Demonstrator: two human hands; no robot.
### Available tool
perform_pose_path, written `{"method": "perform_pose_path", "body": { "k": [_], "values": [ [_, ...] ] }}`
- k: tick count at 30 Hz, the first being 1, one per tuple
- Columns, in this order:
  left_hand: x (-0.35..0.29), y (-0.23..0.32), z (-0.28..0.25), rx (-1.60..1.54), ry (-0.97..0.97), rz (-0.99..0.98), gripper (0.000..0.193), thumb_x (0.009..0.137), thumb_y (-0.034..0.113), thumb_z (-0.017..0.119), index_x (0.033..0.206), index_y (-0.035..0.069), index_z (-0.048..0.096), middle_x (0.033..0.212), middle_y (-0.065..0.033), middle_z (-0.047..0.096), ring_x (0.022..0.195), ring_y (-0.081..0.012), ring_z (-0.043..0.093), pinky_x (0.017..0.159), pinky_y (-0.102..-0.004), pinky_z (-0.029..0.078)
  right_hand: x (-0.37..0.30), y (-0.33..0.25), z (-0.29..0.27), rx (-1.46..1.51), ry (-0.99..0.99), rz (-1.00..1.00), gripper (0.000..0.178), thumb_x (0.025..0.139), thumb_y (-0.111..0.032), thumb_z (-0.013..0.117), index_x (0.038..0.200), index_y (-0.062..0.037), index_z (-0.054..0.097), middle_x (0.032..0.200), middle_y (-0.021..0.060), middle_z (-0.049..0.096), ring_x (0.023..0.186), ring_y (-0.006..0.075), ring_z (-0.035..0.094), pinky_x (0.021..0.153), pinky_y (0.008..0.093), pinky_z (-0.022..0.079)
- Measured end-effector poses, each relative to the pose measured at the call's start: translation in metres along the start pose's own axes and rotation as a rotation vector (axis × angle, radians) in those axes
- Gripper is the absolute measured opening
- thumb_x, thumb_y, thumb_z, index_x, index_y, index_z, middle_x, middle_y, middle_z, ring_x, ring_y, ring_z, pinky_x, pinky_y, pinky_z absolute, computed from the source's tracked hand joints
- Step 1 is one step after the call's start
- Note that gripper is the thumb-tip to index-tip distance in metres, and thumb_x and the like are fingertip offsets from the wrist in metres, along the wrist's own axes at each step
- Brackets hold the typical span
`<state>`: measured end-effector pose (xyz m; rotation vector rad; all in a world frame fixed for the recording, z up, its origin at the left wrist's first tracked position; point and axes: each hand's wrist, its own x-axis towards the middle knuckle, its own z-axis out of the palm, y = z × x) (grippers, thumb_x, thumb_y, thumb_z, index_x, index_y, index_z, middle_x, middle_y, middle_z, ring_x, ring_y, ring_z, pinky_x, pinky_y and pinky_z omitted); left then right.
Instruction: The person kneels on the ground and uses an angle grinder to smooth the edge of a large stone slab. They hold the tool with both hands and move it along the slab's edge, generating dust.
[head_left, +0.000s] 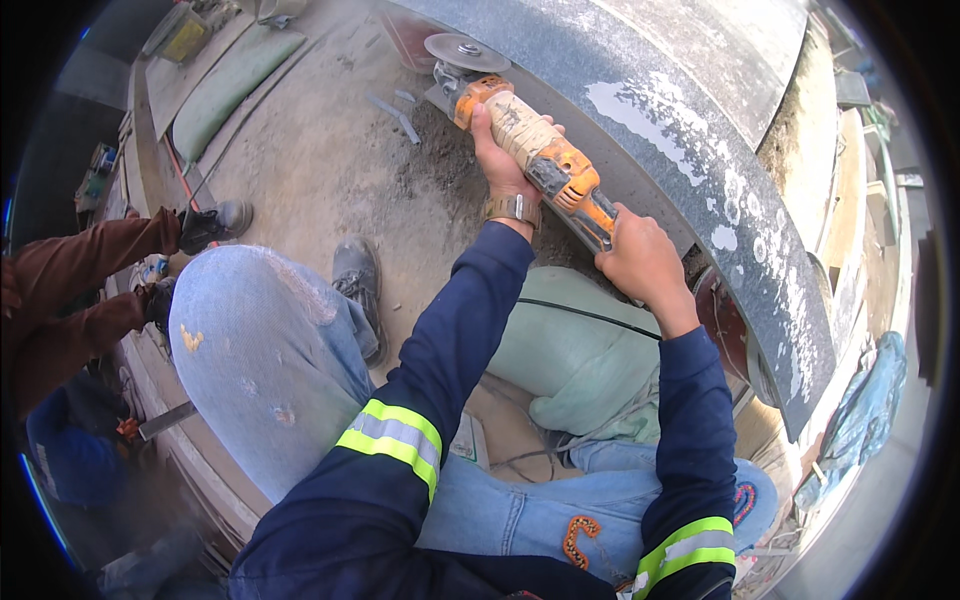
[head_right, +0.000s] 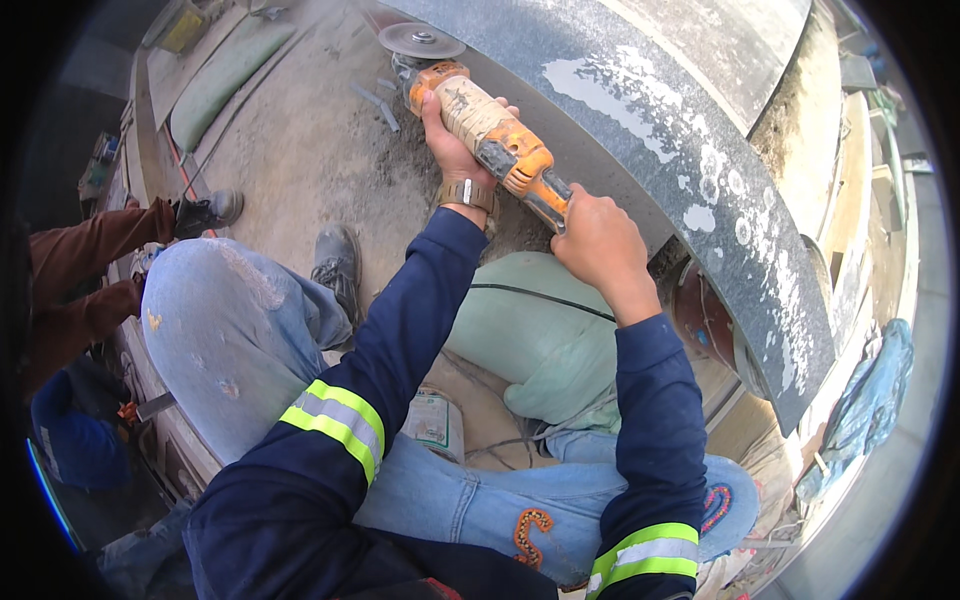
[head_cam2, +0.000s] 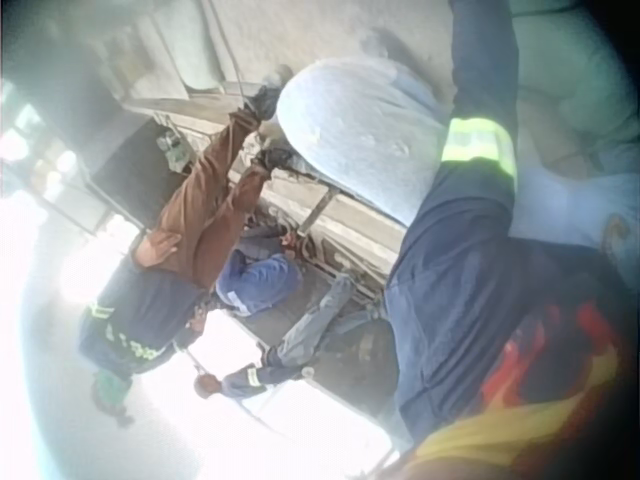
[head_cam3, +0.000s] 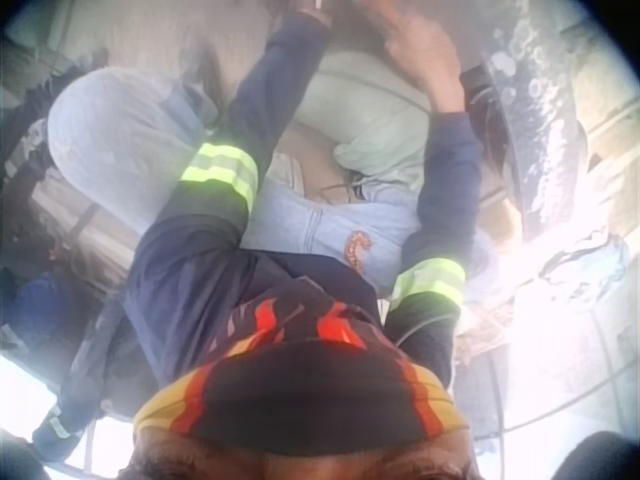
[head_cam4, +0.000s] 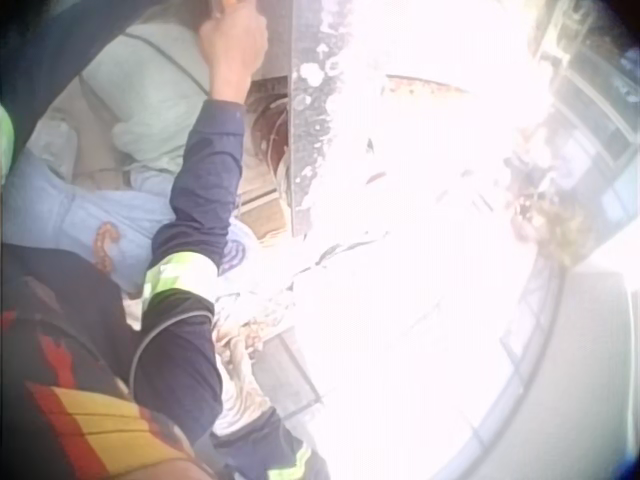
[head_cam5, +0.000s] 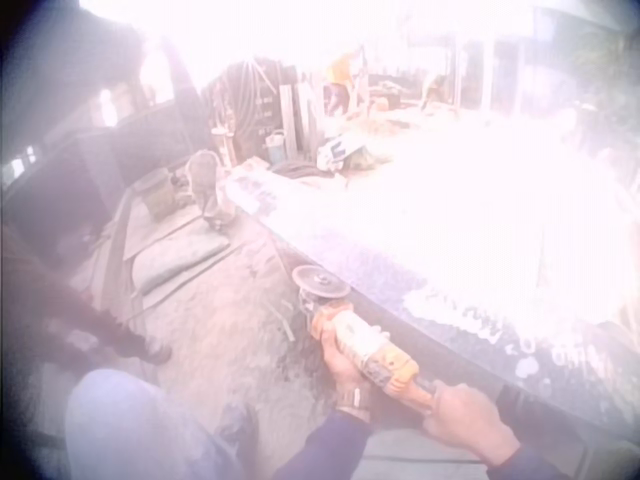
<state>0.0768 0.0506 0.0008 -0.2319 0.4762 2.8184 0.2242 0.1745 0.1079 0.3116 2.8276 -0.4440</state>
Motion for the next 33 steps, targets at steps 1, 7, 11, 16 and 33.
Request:
{"method": "perform_pose_path", "body": {
  "k": [1, 7, 11, 16, 33],
  "values": [
    [0.001, 0.001, -0.001, -0.002, -0.005, -0.005, 0.072, 0.090, 0.077, 0.047, 0.123, 0.013, 0.054, 0.091, -0.0213, 0.068, 0.081, -0.0376, 0.071, 0.067, -0.0487, 0.060, 0.001, 0.000, 0.000, -0.001, 0.004, 0.000, 0.051, 0.078, -0.012, 0.067, 0.127, 0.0003, 0.061, 0.098, 0.0254, 0.072, 0.095, 0.0437, 0.070, 0.085, 0.0515, 0.057],
    [0.006, 0.005, -0.001, 0.005, -0.015, 0.002, 0.071, 0.090, 0.077, 0.048, 0.125, 0.015, 0.055, 0.093, -0.0209, 0.067, 0.081, -0.0373, 0.071, 0.068, -0.0489, 0.060, 0.007, -0.003, 0.000, 0.007, -0.021, 0.005, 0.050, 0.078, -0.012, 0.067, 0.127, 0.0006, 0.061, 0.098, 0.0262, 0.072, 0.095, 0.0437, 0.070, 0.085, 0.0517, 0.056],
    [0.009, 0.006, 0.000, 0.019, -0.003, 0.012, 0.071, 0.090, 0.076, 0.049, 0.126, 0.015, 0.055, 0.095, -0.0206, 0.067, 0.081, -0.0372, 0.071, 0.068, -0.0488, 0.060, 0.011, -0.007, -0.001, 0.008, -0.028, 0.007, 0.050, 0.079, -0.012, 0.067, 0.127, 0.0013, 0.061, 0.098, 0.0267, 0.071, 0.095, 0.0438, 0.070, 0.085, 0.0518, 0.056],
    [0.014, 0.009, -0.002, -0.012, -0.018, -0.009, 0.070, 0.091, 0.075, 0.049, 0.126, 0.014, 0.055, 0.094, -0.0207, 0.067, 0.080, -0.0368, 0.071, 0.067, -0.0479, 0.060, 0.014, -0.012, -0.003, 0.006, -0.034, 0.016, 0.051, 0.078, -0.012, 0.067, 0.127, 0.0024, 0.061, 0.098, 0.0266, 0.072, 0.095, 0.0438, 0.070, 0.086, 0.0514, 0.056],
    [0.028, 0.016, -0.005, -0.016, -0.032, -0.017, 0.067, 0.091, 0.073, 0.049, 0.122, 0.014, 0.055, 0.093, -0.0209, 0.066, 0.080, -0.0369, 0.070, 0.066, -0.0477, 0.060, 0.024, -0.021, -0.002, 0.020, -0.014, 0.006, 0.050, 0.077, -0.010, 0.066, 0.125, 0.0025, 0.062, 0.097, 0.0269, 0.071, 0.094, 0.0439, 0.070, 0.084, 0.0512, 0.056]
  ]
}}
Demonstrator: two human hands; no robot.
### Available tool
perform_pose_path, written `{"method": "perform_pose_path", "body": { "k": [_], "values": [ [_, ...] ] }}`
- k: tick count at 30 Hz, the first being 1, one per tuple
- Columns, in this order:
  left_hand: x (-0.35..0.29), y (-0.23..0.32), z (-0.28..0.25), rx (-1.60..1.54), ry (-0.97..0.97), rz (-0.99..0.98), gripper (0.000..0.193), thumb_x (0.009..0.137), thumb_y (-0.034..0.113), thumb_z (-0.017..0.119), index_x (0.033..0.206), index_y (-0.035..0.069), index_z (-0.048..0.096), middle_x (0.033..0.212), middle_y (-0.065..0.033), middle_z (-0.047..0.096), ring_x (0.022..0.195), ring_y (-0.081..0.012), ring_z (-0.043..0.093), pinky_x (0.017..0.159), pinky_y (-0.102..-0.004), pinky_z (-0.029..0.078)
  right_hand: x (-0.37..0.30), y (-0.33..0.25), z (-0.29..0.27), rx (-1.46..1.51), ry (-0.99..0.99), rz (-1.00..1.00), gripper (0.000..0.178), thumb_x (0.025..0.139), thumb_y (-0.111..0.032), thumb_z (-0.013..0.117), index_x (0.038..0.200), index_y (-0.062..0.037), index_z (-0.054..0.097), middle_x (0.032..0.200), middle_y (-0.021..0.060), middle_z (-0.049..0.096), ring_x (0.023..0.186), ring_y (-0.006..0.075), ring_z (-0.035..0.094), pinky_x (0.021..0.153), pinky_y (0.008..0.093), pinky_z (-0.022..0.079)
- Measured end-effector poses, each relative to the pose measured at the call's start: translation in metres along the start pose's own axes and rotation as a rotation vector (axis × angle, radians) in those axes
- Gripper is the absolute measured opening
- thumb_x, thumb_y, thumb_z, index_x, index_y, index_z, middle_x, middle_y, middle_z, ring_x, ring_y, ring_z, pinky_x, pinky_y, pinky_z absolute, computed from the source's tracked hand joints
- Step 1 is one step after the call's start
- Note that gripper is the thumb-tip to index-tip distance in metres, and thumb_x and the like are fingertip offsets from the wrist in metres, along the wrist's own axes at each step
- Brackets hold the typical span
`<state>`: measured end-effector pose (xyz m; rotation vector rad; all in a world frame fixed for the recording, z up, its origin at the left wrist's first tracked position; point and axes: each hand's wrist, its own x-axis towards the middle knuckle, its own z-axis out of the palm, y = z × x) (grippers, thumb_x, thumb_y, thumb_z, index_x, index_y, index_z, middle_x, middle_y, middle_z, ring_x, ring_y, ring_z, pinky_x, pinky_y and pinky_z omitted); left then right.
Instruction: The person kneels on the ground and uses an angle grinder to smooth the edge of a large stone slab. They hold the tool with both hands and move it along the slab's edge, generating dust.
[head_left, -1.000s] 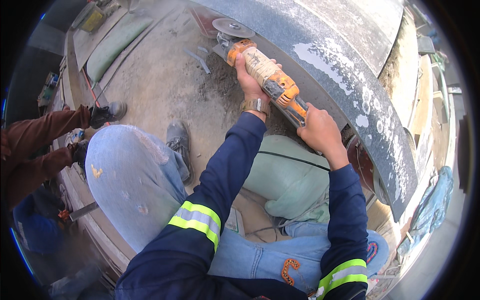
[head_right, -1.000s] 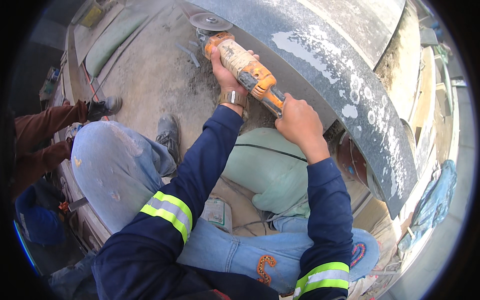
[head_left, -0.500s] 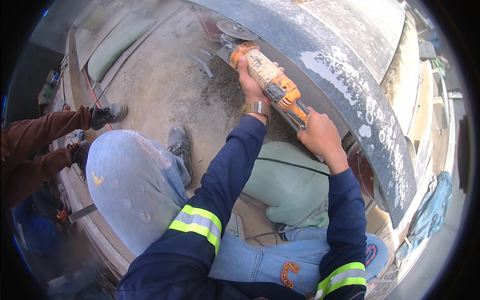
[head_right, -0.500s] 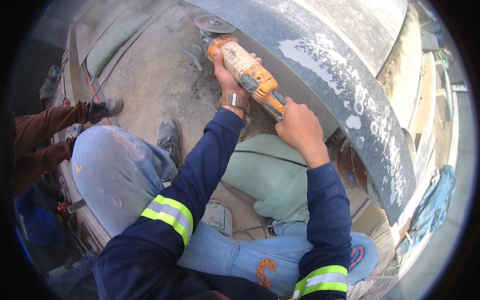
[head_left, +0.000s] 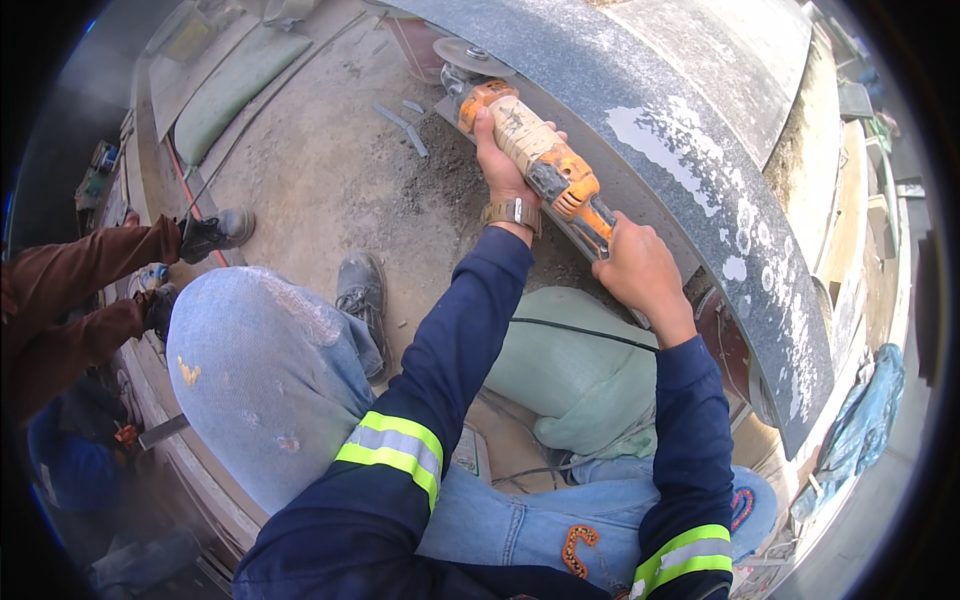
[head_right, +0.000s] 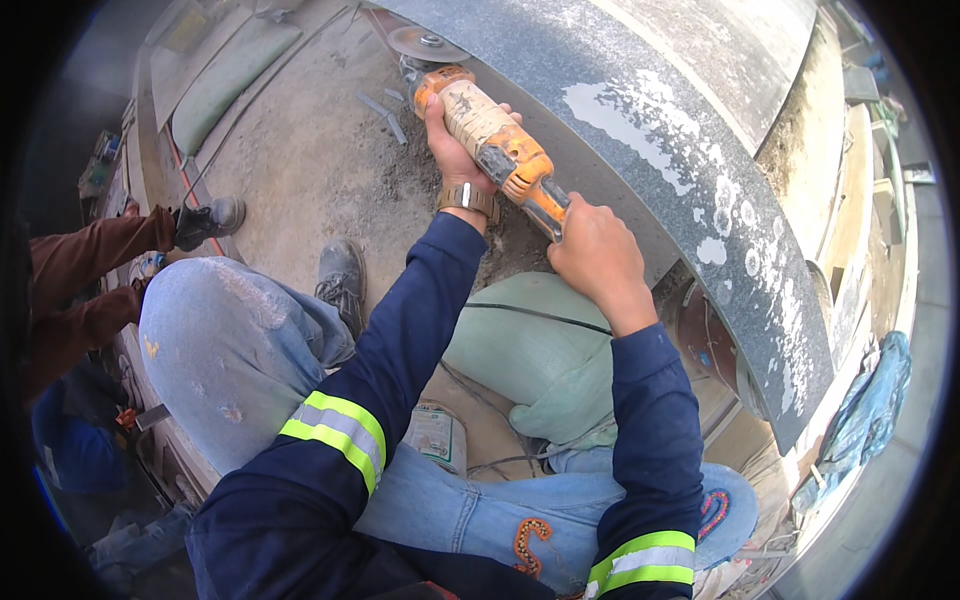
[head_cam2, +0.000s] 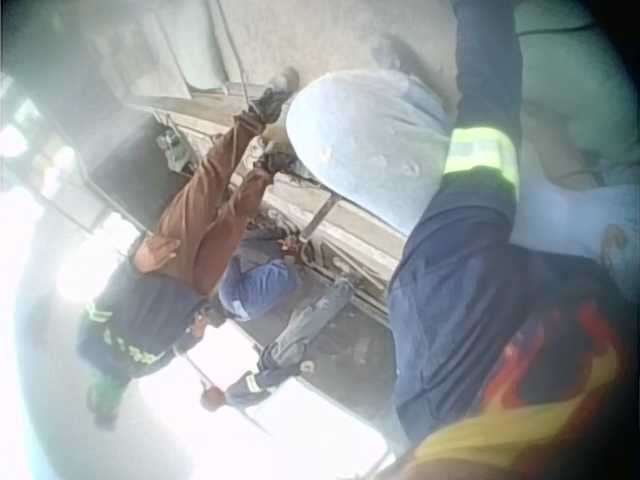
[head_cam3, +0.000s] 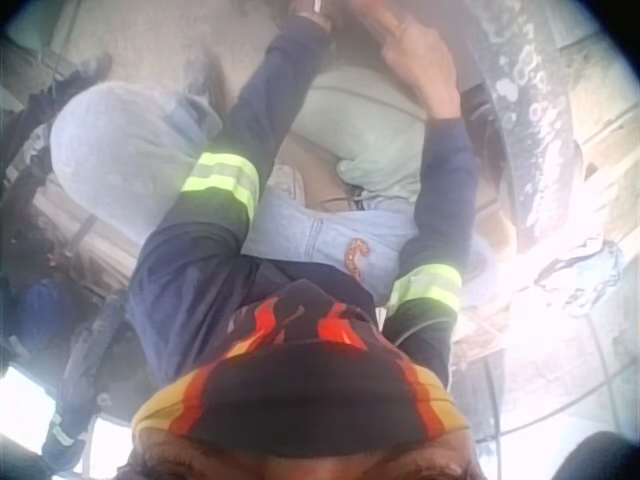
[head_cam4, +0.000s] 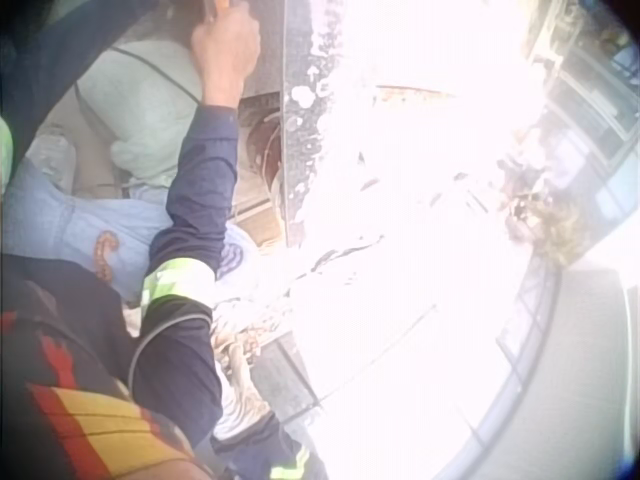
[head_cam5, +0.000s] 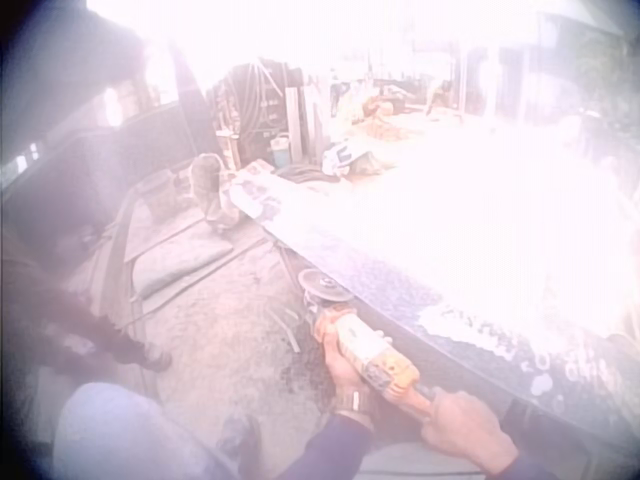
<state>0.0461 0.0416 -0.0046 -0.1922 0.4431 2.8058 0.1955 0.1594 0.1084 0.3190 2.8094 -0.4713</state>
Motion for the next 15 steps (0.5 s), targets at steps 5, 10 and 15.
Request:
{"method": "perform_pose_path", "body": {
  "k": [5, 10, 15],
  "values": [
    [0.0034, 0.0016, -0.0026, 0.018, -0.006, 0.012, 0.069, 0.090, 0.074, 0.049, 0.123, 0.013, 0.054, 0.093, -0.0217, 0.066, 0.081, -0.0374, 0.070, 0.065, -0.0492, 0.060, 0.0016, -0.0028, -0.0009, 0.014, 0.012, -0.012, 0.040, 0.078, -0.010, 0.066, 0.116, 0.0020, 0.064, 0.095, 0.0262, 0.071, 0.093, 0.0440, 0.070, 0.083, 0.0516, 0.056],
    [0.0071, 0.0034, -0.0030, 0.026, 0.024, 0.006, 0.072, 0.090, 0.074, 0.051, 0.121, 0.010, 0.052, 0.093, -0.0218, 0.066, 0.081, -0.0372, 0.070, 0.065, -0.0493, 0.060, 0.0050, -0.0023, 0.0007, 0.001, -0.005, -0.002, 0.035, 0.079, -0.010, 0.066, 0.112, 0.0007, 0.063, 0.095, 0.0252, 0.072, 0.093, 0.0435, 0.070, 0.082, 0.0516, 0.057],
    [0.0088, 0.0049, -0.0027, 0.019, 0.028, 0.002, 0.073, 0.090, 0.074, 0.051, 0.119, 0.008, 0.051, 0.092, -0.0217, 0.065, 0.081, -0.0366, 0.070, 0.064, -0.0483, 0.061, 0.0057, -0.0040, 0.0013, 0.004, 0.006, 0.001, 0.036, 0.079, -0.011, 0.066, 0.113, 0.0006, 0.063, 0.098, 0.0253, 0.072, 0.094, 0.0429, 0.070, 0.083, 0.0510, 0.057]
  ]
}}
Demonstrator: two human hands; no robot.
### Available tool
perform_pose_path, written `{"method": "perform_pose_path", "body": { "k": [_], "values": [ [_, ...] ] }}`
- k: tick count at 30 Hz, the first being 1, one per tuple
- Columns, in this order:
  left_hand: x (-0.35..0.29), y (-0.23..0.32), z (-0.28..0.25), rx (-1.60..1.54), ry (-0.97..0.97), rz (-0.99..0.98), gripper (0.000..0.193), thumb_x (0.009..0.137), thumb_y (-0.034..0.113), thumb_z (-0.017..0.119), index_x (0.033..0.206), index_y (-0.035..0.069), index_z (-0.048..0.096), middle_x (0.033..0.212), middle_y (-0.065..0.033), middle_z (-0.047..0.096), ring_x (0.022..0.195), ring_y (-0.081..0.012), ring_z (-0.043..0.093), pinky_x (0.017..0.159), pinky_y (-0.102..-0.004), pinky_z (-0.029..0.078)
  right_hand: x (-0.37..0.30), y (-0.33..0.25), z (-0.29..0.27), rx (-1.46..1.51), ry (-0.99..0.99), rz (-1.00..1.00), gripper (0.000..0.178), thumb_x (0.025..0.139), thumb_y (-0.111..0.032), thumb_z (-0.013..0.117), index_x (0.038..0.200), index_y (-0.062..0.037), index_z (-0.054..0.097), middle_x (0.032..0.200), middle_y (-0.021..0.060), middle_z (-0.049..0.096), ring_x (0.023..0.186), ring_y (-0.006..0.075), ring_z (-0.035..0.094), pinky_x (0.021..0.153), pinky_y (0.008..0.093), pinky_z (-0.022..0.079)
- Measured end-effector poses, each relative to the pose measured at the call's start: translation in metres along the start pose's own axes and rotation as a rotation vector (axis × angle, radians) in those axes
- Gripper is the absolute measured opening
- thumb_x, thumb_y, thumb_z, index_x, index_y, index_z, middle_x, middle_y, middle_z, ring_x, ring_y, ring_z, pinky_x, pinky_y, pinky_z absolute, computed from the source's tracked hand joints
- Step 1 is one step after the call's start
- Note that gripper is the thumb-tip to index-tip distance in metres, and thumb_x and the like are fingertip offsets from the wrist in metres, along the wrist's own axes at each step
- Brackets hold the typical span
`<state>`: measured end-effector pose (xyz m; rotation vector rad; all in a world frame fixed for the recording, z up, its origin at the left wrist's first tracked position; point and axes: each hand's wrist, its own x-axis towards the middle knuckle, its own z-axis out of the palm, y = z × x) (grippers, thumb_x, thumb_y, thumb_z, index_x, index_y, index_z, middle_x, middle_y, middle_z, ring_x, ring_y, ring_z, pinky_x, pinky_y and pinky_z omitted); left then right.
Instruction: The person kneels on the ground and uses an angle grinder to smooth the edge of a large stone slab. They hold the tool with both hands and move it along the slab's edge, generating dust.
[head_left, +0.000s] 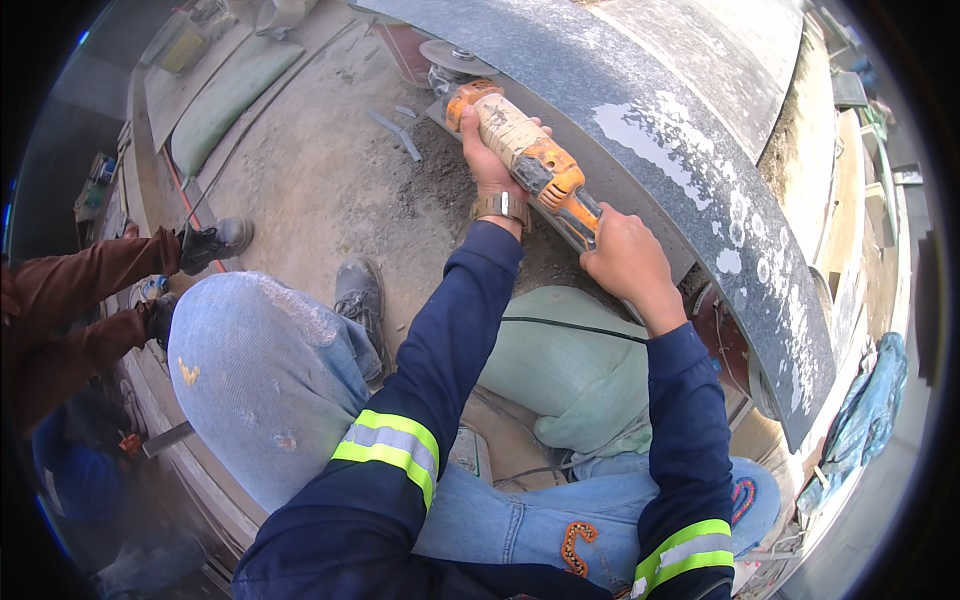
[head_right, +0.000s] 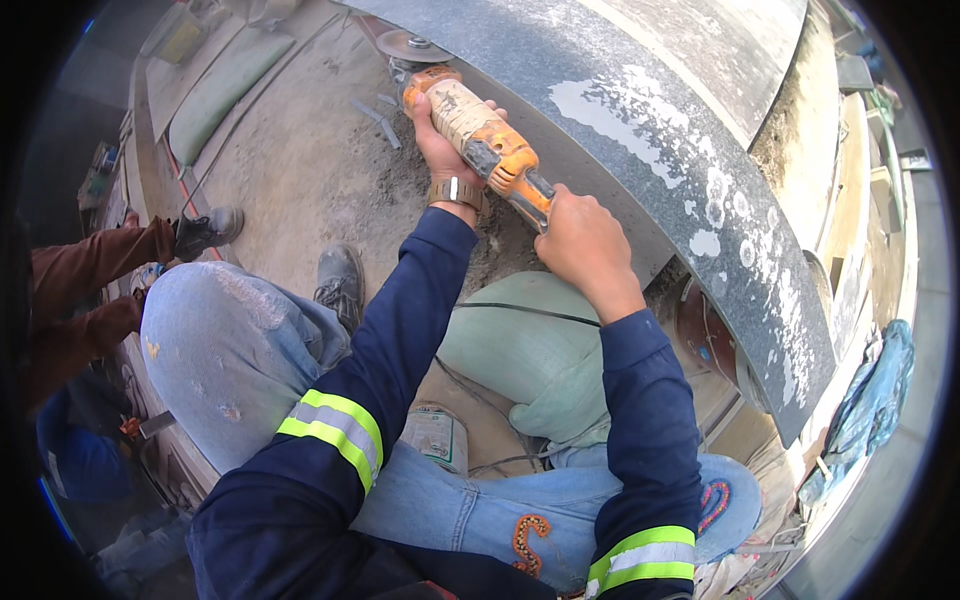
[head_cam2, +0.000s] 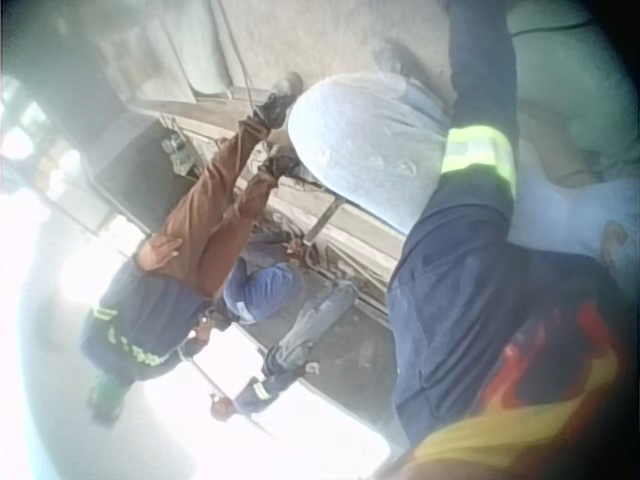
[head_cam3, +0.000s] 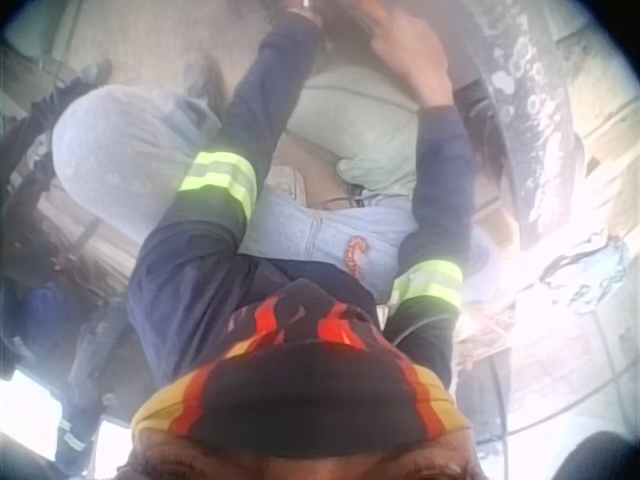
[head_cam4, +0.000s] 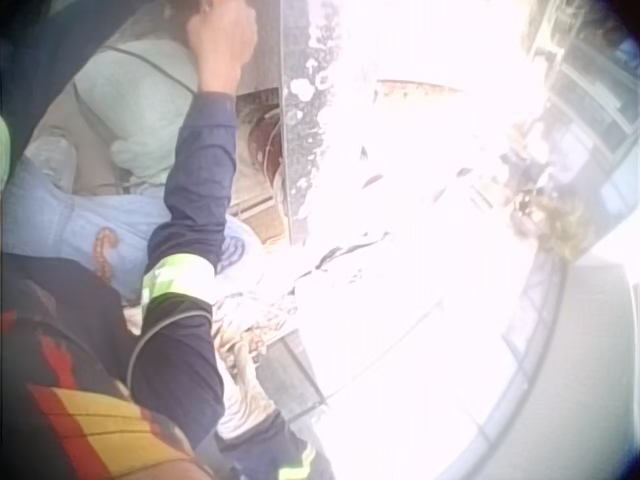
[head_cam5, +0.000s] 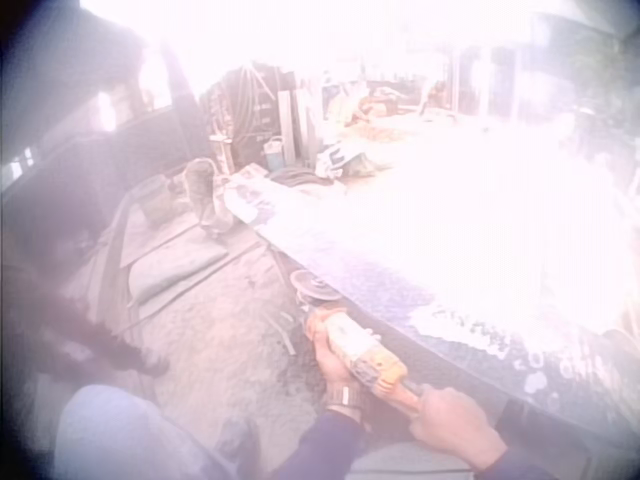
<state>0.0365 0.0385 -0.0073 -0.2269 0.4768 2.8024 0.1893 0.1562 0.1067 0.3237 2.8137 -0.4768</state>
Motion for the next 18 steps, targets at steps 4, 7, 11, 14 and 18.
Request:
{"method": "perform_pose_path", "body": {
  "k": [4, 7, 11, 14, 18],
  "values": [
    [0.000, -0.001, 0.001, 0.006, -0.012, 0.015, 0.071, 0.090, 0.073, 0.050, 0.119, 0.008, 0.052, 0.091, -0.0217, 0.065, 0.080, -0.0368, 0.070, 0.064, -0.0479, 0.061, 0.001, 0.000, -0.002, 0.003, -0.029, 0.013, 0.037, 0.079, -0.011, 0.066, 0.114, 0.0007, 0.063, 0.099, 0.0258, 0.072, 0.095, 0.0430, 0.070, 0.083, 0.0512, 0.057],
    [-0.003, -0.003, 0.002, 0.009, -0.010, 0.038, 0.068, 0.092, 0.070, 0.048, 0.121, 0.010, 0.053, 0.092, -0.0217, 0.066, 0.080, -0.0377, 0.070, 0.064, -0.0483, 0.061, 0.000, 0.001, -0.004, -0.006, -0.030, 0.007, 0.037, 0.079, -0.010, 0.066, 0.114, 0.0008, 0.063, 0.099, 0.0259, 0.072, 0.095, 0.0433, 0.070, 0.084, 0.0514, 0.057],
    [-0.005, -0.003, 0.002, -0.002, -0.020, 0.056, 0.064, 0.093, 0.067, 0.045, 0.123, 0.011, 0.054, 0.095, -0.0222, 0.066, 0.081, -0.0387, 0.070, 0.065, -0.0496, 0.060, -0.002, 0.003, -0.002, 0.005, -0.026, 0.004, 0.038, 0.078, -0.011, 0.066, 0.114, 0.0008, 0.063, 0.099, 0.0259, 0.072, 0.095, 0.0436, 0.070, 0.083, 0.0515, 0.057],
    [-0.009, -0.004, 0.001, -0.010, -0.033, 0.047, 0.066, 0.093, 0.068, 0.046, 0.125, 0.011, 0.054, 0.096, -0.0223, 0.066, 0.083, -0.0389, 0.069, 0.068, -0.0507, 0.059, -0.003, 0.005, 0.000, -0.002, -0.018, -0.007, 0.039, 0.078, -0.011, 0.066, 0.115, 0.0007, 0.063, 0.099, 0.0258, 0.071, 0.095, 0.0435, 0.070, 0.084, 0.0514, 0.057],
    [-0.012, -0.005, 0.003, -0.045, -0.038, 0.010, 0.067, 0.093, 0.070, 0.047, 0.125, 0.011, 0.053, 0.097, -0.0219, 0.066, 0.086, -0.0385, 0.069, 0.070, -0.0522, 0.059, -0.006, 0.009, 0.000, 0.000, -0.001, -0.015, 0.040, 0.078, -0.011, 0.066, 0.116, 0.0004, 0.063, 0.099, 0.0256, 0.072, 0.095, 0.0433, 0.070, 0.084, 0.0513, 0.057]
  ]
}}
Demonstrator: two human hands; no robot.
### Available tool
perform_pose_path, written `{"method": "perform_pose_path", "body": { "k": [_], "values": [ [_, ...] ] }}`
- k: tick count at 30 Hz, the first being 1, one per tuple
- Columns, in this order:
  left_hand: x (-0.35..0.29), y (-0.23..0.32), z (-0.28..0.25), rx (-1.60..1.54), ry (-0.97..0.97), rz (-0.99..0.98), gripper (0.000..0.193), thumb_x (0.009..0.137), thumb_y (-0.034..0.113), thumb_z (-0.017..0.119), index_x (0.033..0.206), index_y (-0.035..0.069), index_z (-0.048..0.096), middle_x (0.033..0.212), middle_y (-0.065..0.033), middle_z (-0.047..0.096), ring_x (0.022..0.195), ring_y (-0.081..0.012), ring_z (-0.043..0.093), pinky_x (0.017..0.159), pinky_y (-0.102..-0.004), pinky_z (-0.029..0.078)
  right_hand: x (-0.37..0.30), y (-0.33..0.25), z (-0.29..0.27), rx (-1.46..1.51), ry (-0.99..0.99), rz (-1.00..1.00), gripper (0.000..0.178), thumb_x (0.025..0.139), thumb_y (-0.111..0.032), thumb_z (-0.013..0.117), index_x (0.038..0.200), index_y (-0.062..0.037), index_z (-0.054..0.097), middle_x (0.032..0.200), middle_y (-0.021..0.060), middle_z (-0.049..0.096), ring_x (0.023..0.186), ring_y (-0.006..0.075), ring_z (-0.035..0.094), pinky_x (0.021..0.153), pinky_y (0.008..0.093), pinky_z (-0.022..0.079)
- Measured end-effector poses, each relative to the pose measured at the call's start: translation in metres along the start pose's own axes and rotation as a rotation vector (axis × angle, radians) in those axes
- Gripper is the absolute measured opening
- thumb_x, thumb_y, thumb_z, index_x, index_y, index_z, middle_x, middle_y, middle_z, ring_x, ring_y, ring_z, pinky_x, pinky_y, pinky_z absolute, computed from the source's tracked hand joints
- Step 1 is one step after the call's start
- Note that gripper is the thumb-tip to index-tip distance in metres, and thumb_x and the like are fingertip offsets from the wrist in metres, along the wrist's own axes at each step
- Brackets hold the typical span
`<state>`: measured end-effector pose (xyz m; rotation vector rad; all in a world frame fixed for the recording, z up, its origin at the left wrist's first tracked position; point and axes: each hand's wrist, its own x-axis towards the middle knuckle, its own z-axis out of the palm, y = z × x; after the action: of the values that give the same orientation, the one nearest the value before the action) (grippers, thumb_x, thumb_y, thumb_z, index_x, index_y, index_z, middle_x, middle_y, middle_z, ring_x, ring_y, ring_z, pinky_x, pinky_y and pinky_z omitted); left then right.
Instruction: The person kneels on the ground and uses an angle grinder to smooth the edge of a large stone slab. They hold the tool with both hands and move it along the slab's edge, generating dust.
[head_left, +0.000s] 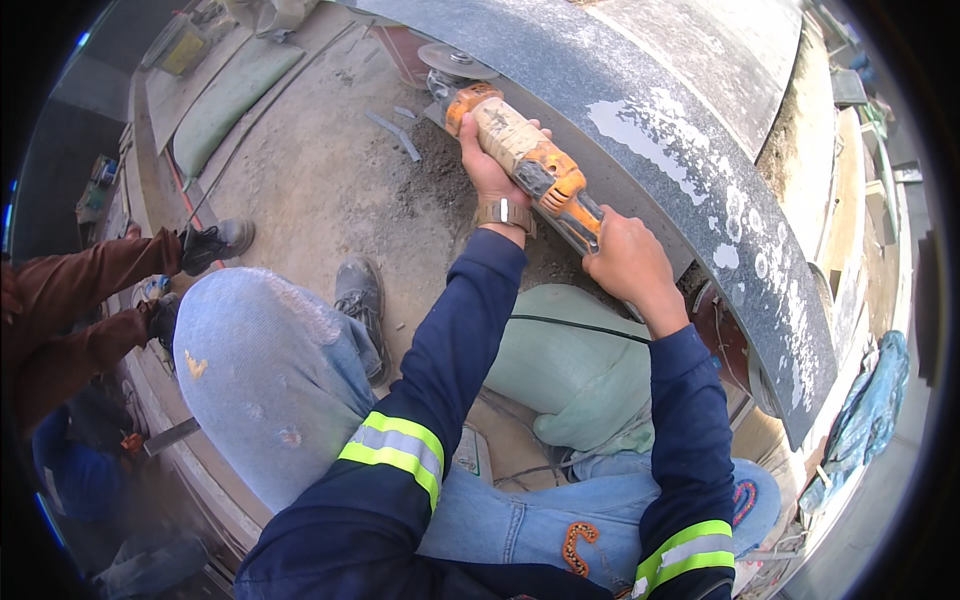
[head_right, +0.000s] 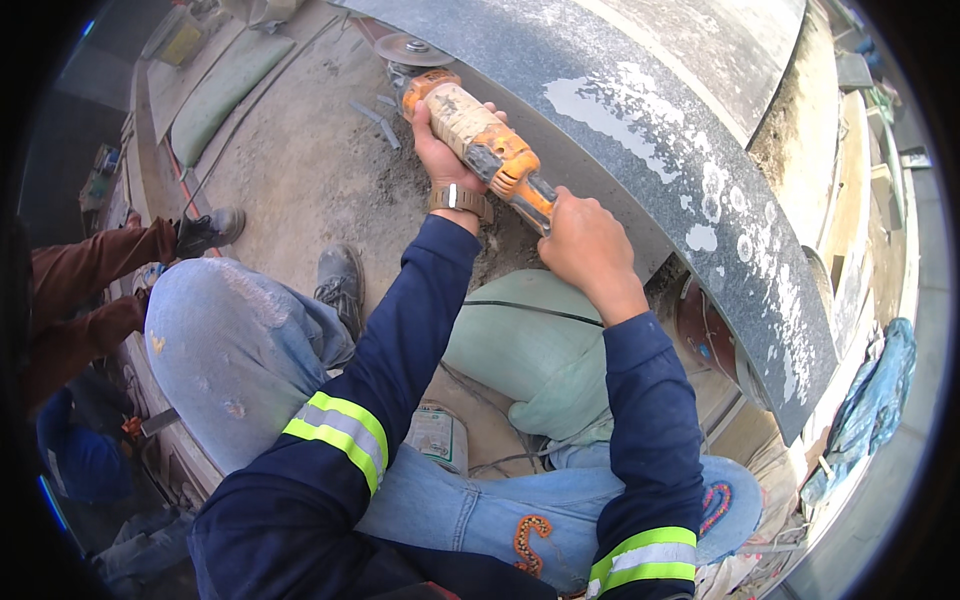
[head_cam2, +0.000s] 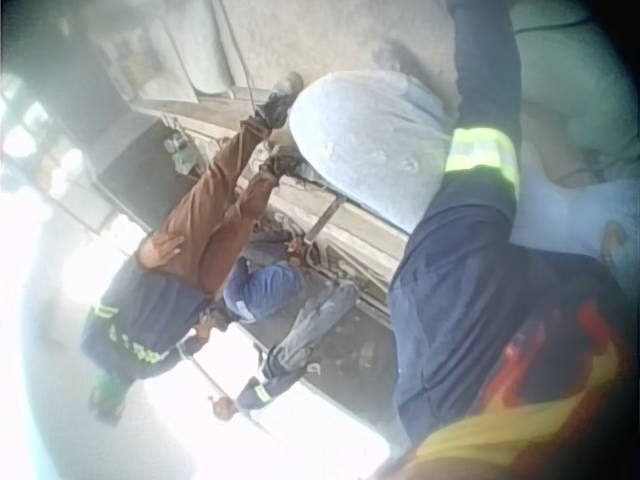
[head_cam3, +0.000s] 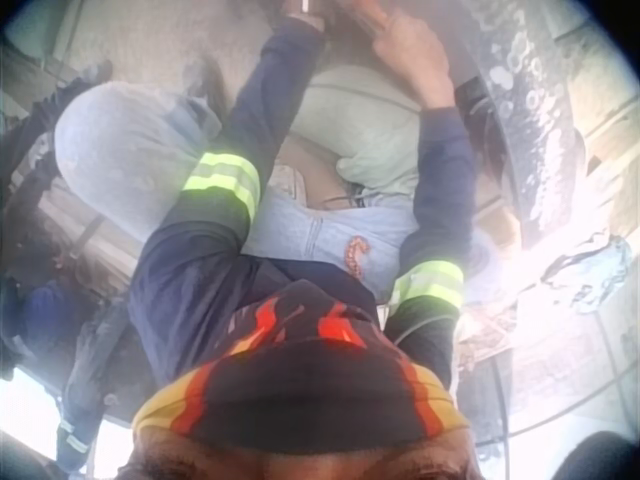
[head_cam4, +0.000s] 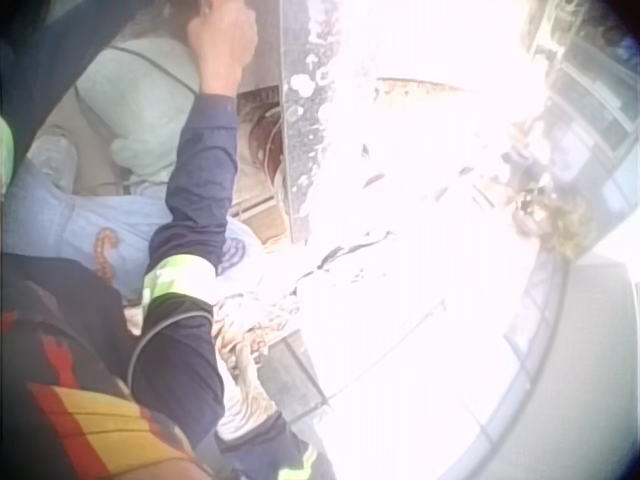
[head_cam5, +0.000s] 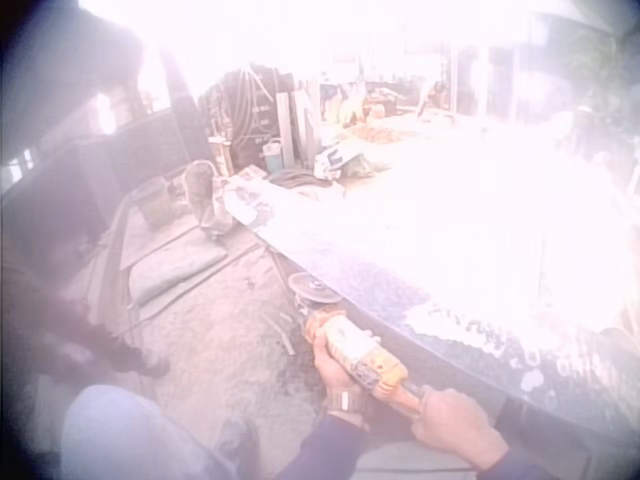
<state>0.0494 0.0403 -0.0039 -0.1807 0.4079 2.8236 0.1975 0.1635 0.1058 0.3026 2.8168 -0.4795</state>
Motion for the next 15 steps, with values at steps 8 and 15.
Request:
{"method": "perform_pose_path", "body": {
  "k": [8, 15],
  "values": [
    [-0.005, -0.007, -0.002, -0.081, -0.019, -0.042, 0.071, 0.089, 0.074, 0.050, 0.117, 0.008, 0.053, 0.094, -0.0196, 0.064, 0.083, -0.0356, 0.068, 0.068, -0.0511, 0.058, -0.007, 0.003, -0.002, 0.000, -0.024, 0.020, 0.044, 0.078, -0.010, 0.067, 0.120, -0.0006, 0.063, 0.100, 0.0249, 0.072, 0.096, 0.0426, 0.070, 0.085, 0.0512, 0.057],
    [-0.014, -0.017, 0.006, -0.028, 0.034, 0.008, 0.072, 0.088, 0.074, 0.049, 0.114, 0.008, 0.054, 0.089, -0.0189, 0.065, 0.077, -0.0348, 0.068, 0.063, -0.0470, 0.059, -0.015, 0.011, -0.002, -0.016, -0.015, 0.020, 0.043, 0.078, -0.011, 0.067, 0.120, -0.0007, 0.062, 0.099, 0.0253, 0.072, 0.096, 0.0431, 0.070, 0.085, 0.0515, 0.057]
  ]
}}
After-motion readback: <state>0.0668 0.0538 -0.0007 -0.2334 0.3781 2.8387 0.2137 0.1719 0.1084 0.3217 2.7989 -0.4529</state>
